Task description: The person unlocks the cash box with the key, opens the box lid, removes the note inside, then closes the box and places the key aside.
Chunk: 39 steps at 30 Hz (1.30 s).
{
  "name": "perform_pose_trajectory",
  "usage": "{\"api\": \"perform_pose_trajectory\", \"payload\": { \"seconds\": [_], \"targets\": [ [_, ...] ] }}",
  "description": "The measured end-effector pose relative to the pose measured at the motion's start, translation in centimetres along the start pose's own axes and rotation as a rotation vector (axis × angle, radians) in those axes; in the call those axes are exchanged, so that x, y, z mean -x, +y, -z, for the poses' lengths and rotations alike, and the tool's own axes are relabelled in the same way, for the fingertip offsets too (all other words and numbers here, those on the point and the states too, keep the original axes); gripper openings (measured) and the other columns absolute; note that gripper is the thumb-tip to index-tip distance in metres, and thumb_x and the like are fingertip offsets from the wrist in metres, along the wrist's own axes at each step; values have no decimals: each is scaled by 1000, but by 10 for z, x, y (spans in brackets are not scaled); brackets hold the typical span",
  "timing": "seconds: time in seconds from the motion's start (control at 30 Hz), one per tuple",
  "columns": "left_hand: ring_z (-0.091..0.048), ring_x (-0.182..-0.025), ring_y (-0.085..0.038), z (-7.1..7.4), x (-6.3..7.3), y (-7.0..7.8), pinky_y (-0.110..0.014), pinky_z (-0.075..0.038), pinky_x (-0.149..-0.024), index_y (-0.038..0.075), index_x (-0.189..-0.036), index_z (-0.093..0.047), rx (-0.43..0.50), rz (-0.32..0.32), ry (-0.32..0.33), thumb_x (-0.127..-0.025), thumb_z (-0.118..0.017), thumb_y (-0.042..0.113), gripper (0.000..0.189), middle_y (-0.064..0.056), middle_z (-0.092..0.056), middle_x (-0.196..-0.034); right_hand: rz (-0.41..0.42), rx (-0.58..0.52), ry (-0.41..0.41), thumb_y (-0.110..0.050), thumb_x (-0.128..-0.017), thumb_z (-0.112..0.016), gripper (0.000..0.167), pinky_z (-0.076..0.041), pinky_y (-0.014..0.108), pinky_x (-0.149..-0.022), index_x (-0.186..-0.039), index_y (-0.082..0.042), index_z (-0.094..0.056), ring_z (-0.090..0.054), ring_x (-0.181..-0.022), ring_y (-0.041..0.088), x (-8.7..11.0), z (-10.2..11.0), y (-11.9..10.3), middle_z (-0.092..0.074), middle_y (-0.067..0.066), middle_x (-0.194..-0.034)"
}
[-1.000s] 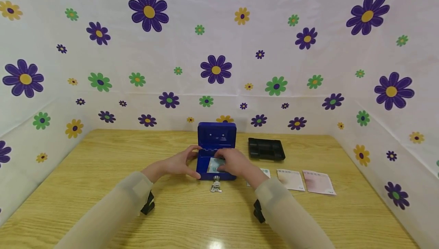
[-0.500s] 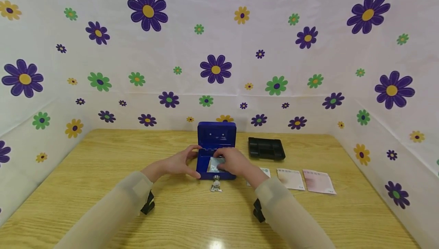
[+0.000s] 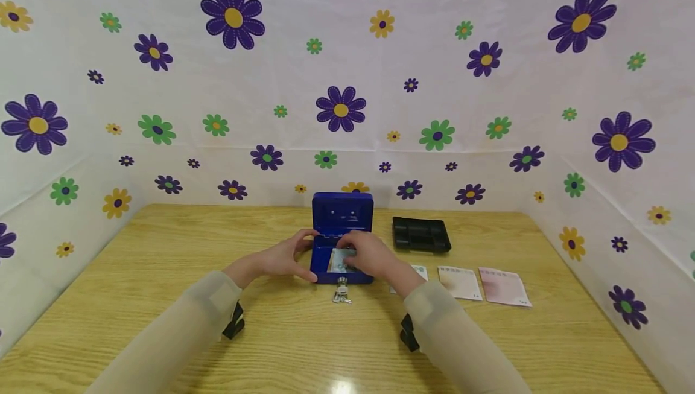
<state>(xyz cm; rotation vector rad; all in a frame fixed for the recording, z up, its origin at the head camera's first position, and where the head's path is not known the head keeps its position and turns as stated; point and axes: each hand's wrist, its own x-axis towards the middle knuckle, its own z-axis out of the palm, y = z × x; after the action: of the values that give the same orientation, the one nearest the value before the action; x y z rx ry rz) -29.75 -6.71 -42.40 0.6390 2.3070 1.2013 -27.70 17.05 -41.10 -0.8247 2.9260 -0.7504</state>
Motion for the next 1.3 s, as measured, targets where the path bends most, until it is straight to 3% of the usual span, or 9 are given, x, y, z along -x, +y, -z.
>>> {"api": "perform_pose_trajectory", "payload": {
  "seconds": [0.23, 0.43, 0.67, 0.9, 1.1, 1.3],
  "targets": [
    [-29, -140, -28, 0, 0, -1, -46, -18, -115, 16, -147, -25, -1, -5, -2, -77, -85, 24, 93, -17, -34, -151, 35, 9, 19, -5, -90, -69, 18, -51, 38, -82, -107, -8, -69, -60, -88, 17, 1, 1, 0, -65, 1, -97],
    [-29, -140, -29, 0, -2, -1, -47, -19, -114, 15, -147, -24, -5, -14, -4, -77, -85, 23, 92, -18, -34, -151, 67, -79, 54, -3, -92, -65, 17, -52, 39, -86, -108, -7, -69, -62, -94, 20, 3, 6, -1, -66, 3, -101],
    [-29, -141, -30, -1, -1, -1, -47, -18, -114, 16, -147, -24, -9, 4, 1, -77, -85, 25, 93, -17, -33, -152, 8, -228, 117, -6, -95, -62, 16, -53, 39, -86, -110, -10, -68, -62, -99, 21, 7, 28, -7, -65, 3, -107],
    [-29, -141, -30, -1, -3, -1, -47, -18, -114, 15, -147, -25, -7, -2, 4, -76, -85, 23, 94, -17, -34, -151, -37, -245, 196, -8, -96, -61, 17, -52, 41, -85, -111, -11, -69, -62, -97, 22, 21, 56, -12, -66, 3, -107],
    [-29, -140, -29, -1, -2, 0, -47, -18, -115, 15, -147, -25, -11, -8, -4, -76, -85, 23, 93, -17, -34, -151, -1, -231, 181, -7, -95, -62, 16, -53, 38, -79, -110, -11, -69, -62, -90, 20, 44, 73, -9, -67, 2, -106],
    [-29, -141, -28, -1, -1, 0, -46, -17, -115, 15, -147, -25, -3, -14, -2, -76, -85, 22, 93, -16, -34, -151, 3, -208, 80, -7, -95, -63, 15, -52, 33, -79, -108, -12, -70, -60, -86, 15, 70, 80, 2, -67, -2, -100]
  ]
}}
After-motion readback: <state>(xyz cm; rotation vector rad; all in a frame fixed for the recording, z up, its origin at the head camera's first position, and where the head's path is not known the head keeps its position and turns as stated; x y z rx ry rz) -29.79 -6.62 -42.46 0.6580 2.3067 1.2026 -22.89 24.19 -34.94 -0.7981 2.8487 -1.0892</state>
